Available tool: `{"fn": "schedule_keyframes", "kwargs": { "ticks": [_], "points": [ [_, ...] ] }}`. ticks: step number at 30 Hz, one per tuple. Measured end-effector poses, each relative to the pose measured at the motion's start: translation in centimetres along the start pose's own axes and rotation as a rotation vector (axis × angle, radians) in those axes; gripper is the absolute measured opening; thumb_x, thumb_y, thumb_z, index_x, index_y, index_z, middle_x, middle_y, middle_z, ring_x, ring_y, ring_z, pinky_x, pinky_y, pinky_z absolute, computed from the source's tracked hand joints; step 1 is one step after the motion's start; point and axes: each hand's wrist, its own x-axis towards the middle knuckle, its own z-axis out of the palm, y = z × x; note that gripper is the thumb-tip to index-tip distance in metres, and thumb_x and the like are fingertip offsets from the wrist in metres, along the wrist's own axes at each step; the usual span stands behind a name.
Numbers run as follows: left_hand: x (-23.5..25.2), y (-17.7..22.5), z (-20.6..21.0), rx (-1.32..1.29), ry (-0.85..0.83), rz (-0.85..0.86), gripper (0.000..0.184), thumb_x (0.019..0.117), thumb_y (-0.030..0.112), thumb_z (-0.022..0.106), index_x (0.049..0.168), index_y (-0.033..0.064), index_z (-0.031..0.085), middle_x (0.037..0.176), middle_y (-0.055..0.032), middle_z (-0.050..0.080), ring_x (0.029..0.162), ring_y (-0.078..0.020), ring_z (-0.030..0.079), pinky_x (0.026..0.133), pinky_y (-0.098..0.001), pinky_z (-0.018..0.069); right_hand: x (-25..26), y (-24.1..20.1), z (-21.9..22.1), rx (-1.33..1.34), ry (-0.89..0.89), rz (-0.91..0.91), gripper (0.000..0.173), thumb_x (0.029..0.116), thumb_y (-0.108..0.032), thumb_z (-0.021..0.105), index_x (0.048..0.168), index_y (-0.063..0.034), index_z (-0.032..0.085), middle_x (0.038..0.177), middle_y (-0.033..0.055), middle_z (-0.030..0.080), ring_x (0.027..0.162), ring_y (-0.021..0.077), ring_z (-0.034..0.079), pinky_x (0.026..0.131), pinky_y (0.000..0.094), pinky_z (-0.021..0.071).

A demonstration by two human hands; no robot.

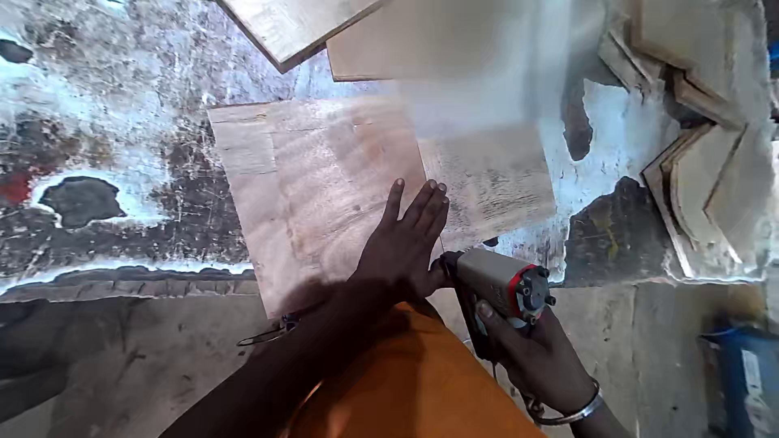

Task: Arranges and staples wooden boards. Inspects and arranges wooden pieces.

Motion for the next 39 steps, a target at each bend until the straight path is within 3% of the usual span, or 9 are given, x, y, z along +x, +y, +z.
{"fn": "schedule_keyframes", "kwargs": {
  "ticks": [8, 10, 11, 13, 19, 22, 26, 36, 39],
  "points": [
    [0.1, -0.3, -0.8, -0.057, -0.067, 0.013, 0.128, 0.0671, 0.083, 0.063, 0.161, 0.0047, 0.027, 0.171, -0.0106, 0.019, 0.159, -0.0277, 0.009, 0.123, -0.0653, -0.0044, 0.4, -0.8, 0.8, 0.019, 0.015, 0.081, 0.041, 0.0948, -0.051, 0.069, 0.104, -0.0111, 0.068, 0.065, 0.0039, 0.062, 0.048, 0.0173, 0.057, 0.046, 0.0354, 0.052],
    [0.5, -1.9, -3.0, -0.188, -0.122, 0.055, 0.105, 0.0784, 0.068, 0.069, 0.159, 0.0095, 0.036, 0.169, -0.0068, 0.026, 0.157, -0.025, 0.019, 0.124, -0.0631, 0.0062, 0.5, -1.0, 0.9, 0.005, 0.016, 0.081, 0.042, 0.0942, -0.051, 0.069, 0.105, -0.0113, 0.069, 0.067, 0.0031, 0.062, 0.049, 0.0167, 0.057, 0.047, 0.0358, 0.053],
    [1.0, -3.0, -4.3, -0.272, -0.091, 0.074, 0.077, 0.0872, 0.051, 0.071, 0.15, 0.0113, 0.051, 0.162, -0.0057, 0.04, 0.151, -0.0254, 0.034, 0.122, -0.0618, 0.0197, 0.5, -1.0, 0.9, -0.019, 0.024, 0.075, 0.041, 0.0936, -0.051, 0.07, 0.106, -0.0117, 0.069, 0.069, 0.0023, 0.064, 0.051, 0.016, 0.058, 0.049, 0.0362, 0.0542],
    [3.1, -5.5, -6.5, -0.305, 0.016, 0.079, 0.036, 0.1012, 0.027, 0.058, 0.132, 0.0119, 0.068, 0.143, -0.0068, 0.06, 0.133, -0.0282, 0.055, 0.11, -0.0573, 0.0408, 0.7, -1.2, 1.0, -0.063, 0.036, 0.063, 0.04, 0.0937, -0.05, 0.07, 0.108, -0.0125, 0.07, 0.075, 0.0009, 0.068, 0.057, 0.015, 0.063, 0.054, 0.0361, 0.0576],
    [7.9, -9.3, -4.8, -0.192, 0.214, 0.062, 0.029, 0.1043, 0.035, 0.053, 0.114, 0.02, 0.076, 0.125, 0.0012, 0.067, 0.123, -0.0242, 0.056, 0.104, -0.0501, 0.0417, 2.1, -2.1, 1.3, -0.01, 0.02, 0.091, 0.04, 0.0941, -0.049, 0.07, 0.106, -0.011, 0.069, 0.064, 0.0058, 0.062, 0.047, 0.0197, 0.056, 0.044, 0.0374, 0.0519],
    [7.9, -9.4, -4.4, -0.207, 0.235, 0.037, 0.028, 0.1044, 0.029, 0.052, 0.114, 0.0204, 0.077, 0.14, 0.0017, 0.063, 0.14, -0.0222, 0.048, 0.119, -0.0472, 0.0328, 3.1, -2.7, 1.2, -0.02, 0.016, 0.081, 0.039, 0.0945, -0.048, 0.07, 0.108, -0.0112, 0.068, 0.065, 0.0063, 0.063, 0.047, 0.0196, 0.057, 0.045, 0.0368, 0.0531],
    [8.1, -9.7, -4.3, -0.237, 0.22, 0.057, 0.028, 0.1049, 0.019, 0.049, 0.116, 0.0149, 0.075, 0.129, -0.0015, 0.07, 0.143, -0.022, 0.048, 0.128, -0.051, 0.0195, 4.2, -3.5, 1.2, -0.062, 0.002, 0.089, 0.042, 0.0938, -0.052, 0.069, 0.107, -0.0123, 0.069, 0.064, 0.0061, 0.062, 0.047, 0.0204, 0.058, 0.045, 0.0374, 0.0533],
    [8.2, -10.2, -4.9, -0.335, 0.179, 0.039, 0.034, 0.097, -0.001, 0.051, 0.116, 0.0136, 0.076, 0.133, -0.0051, 0.068, 0.143, -0.0222, 0.048, 0.127, -0.0458, 0.0239, 7.1, -5.9, 1.3, -0.112, -0.022, 0.099, 0.037, 0.0955, -0.049, 0.066, 0.101, -0.0123, 0.07, 0.059, 0.0071, 0.06, 0.046, 0.0207, 0.058, 0.047, 0.0376, 0.054],
    [8.3, -10.3, -5.2, -0.39, 0.199, -0.001, 0.04, 0.0963, -0.004, 0.048, 0.128, 0.0115, 0.068, 0.138, -0.0048, 0.065, 0.142, -0.0214, 0.049, 0.127, -0.0443, 0.025, 8.1, -6.6, 1.2, -0.152, -0.019, 0.086, 0.038, 0.0952, -0.05, 0.065, 0.099, -0.0132, 0.071, 0.061, 0.0067, 0.063, 0.049, 0.0203, 0.06, 0.049, 0.038, 0.0557]
  ]
}}
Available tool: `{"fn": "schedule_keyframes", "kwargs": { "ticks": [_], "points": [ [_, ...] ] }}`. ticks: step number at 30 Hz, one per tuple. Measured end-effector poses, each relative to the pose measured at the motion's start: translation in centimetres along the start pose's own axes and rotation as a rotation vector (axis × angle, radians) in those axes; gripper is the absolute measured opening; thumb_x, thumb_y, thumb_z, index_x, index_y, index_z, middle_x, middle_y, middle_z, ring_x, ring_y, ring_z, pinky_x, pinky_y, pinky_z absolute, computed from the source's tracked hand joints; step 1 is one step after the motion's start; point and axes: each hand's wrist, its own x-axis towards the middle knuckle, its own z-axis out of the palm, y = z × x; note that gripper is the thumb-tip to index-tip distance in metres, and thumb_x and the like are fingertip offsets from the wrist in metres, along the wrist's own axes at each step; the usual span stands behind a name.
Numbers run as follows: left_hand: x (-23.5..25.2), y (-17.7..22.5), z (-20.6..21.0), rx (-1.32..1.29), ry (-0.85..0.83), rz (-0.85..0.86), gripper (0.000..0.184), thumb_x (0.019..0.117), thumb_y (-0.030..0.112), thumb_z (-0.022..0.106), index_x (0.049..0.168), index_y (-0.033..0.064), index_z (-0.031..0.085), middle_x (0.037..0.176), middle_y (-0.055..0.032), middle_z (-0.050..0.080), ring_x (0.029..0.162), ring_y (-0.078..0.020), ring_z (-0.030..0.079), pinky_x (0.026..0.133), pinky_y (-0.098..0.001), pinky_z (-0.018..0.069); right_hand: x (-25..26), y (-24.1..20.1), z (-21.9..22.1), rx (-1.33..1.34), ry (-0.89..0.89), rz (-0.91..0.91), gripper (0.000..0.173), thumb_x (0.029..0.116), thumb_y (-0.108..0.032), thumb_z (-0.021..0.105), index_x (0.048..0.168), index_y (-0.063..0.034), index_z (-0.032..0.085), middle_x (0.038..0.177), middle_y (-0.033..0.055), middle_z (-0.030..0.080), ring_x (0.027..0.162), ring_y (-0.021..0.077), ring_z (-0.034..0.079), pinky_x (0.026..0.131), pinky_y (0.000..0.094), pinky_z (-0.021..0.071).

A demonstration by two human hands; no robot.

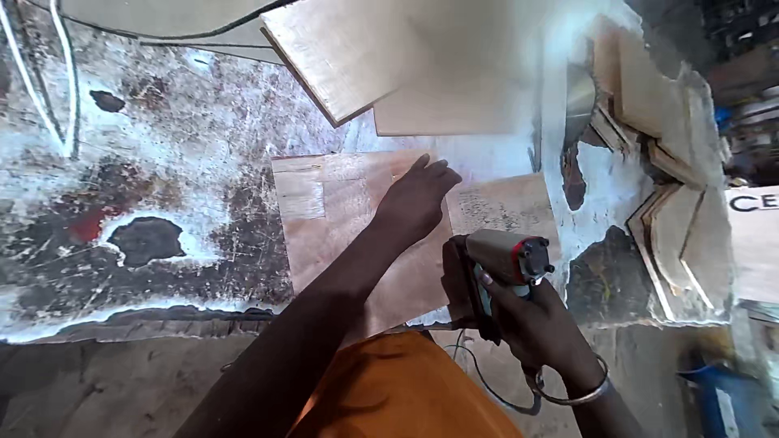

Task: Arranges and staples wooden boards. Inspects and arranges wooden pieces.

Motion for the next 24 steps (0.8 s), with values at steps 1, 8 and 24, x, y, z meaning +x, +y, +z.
{"fn": "schedule_keyframes", "kwargs": {
  "ticks": [1, 8, 24],
  "points": [
    [0.0, 0.0, -0.2, -0.038, 0.011, -0.024, 0.044, 0.0966, -0.004, 0.047, 0.133, 0.0121, 0.064, 0.14, -0.0046, 0.064, 0.142, -0.0221, 0.05, 0.126, -0.0439, 0.0269, 0.3, -0.2, 0.0, -0.01, 0.002, -0.007, 0.038, 0.0952, -0.051, 0.065, 0.099, -0.0134, 0.071, 0.062, 0.0067, 0.063, 0.05, 0.0204, 0.061, 0.05, 0.0383, 0.0561],
    [-0.1, 0.0, -1.3, -0.228, 0.036, -0.136, 0.058, 0.095, -0.006, 0.049, 0.148, 0.0176, 0.049, 0.148, -0.0074, 0.055, 0.136, -0.0256, 0.055, 0.106, -0.0466, 0.0516, 2.3, -1.8, -0.1, -0.021, -0.016, 0.019, 0.04, 0.0965, -0.052, 0.064, 0.102, -0.0137, 0.072, 0.061, 0.0086, 0.063, 0.049, 0.0217, 0.06, 0.05, 0.0382, 0.0543],
    [-0.5, 2.1, 1.6, 0.214, 0.026, -0.05, 0.074, 0.0928, 0.061, 0.059, 0.15, 0.016, 0.05, 0.157, -0.0092, 0.046, 0.152, -0.0282, 0.033, 0.127, -0.0572, 0.0137, -5.0, 8.1, -7.8, 0.387, 0.25, 0.078, 0.034, 0.101, -0.031, 0.06, 0.122, -0.0061, 0.066, 0.065, 0.0013, 0.065, 0.049, 0.0125, 0.059, 0.048, 0.0321, 0.0554]
  ]
}}
